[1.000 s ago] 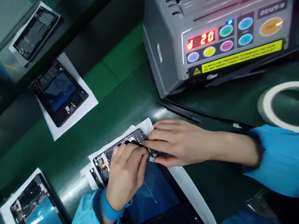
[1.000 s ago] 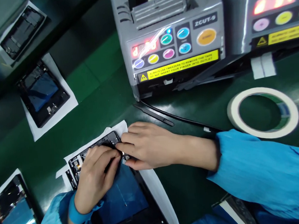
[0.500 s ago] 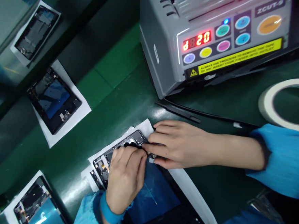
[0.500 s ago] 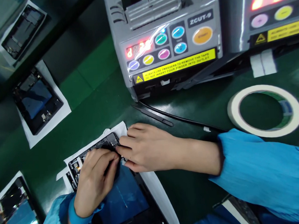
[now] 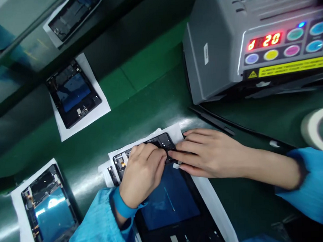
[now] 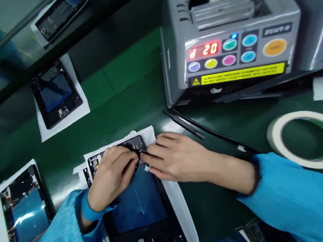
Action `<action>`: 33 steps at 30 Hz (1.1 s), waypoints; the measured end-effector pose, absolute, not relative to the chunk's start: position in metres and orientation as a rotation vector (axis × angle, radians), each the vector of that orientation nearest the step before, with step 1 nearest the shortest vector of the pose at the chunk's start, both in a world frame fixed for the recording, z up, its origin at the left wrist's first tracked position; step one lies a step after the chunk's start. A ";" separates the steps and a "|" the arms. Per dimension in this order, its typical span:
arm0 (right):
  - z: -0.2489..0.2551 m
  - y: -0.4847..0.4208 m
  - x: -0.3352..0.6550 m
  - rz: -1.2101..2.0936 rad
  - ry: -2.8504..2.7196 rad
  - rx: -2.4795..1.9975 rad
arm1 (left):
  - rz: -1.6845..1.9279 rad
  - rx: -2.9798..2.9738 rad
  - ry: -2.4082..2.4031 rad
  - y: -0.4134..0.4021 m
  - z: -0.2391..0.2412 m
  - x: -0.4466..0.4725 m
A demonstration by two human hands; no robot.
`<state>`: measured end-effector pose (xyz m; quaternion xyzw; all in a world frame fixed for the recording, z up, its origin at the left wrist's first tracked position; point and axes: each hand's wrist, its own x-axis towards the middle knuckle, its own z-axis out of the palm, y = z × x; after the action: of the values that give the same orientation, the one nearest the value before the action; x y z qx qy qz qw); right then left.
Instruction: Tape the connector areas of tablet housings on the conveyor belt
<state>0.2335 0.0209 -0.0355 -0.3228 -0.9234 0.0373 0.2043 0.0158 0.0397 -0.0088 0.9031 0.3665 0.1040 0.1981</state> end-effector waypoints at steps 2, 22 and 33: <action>-0.033 0.021 0.233 0.076 -2.595 -0.888 | 0.308 2.525 1.014 0.040 -0.011 0.014; -0.038 0.021 0.209 -0.046 -2.282 -1.171 | 0.265 2.555 1.003 0.039 -0.015 0.011; -0.038 0.021 0.207 -0.026 -2.295 -1.169 | 0.279 2.548 1.005 0.039 -0.016 0.011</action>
<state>0.2071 0.0206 -0.0376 -0.4357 -0.8556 -0.0099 0.2792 0.0114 0.0390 -0.0161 0.9080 0.3582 0.0995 0.1931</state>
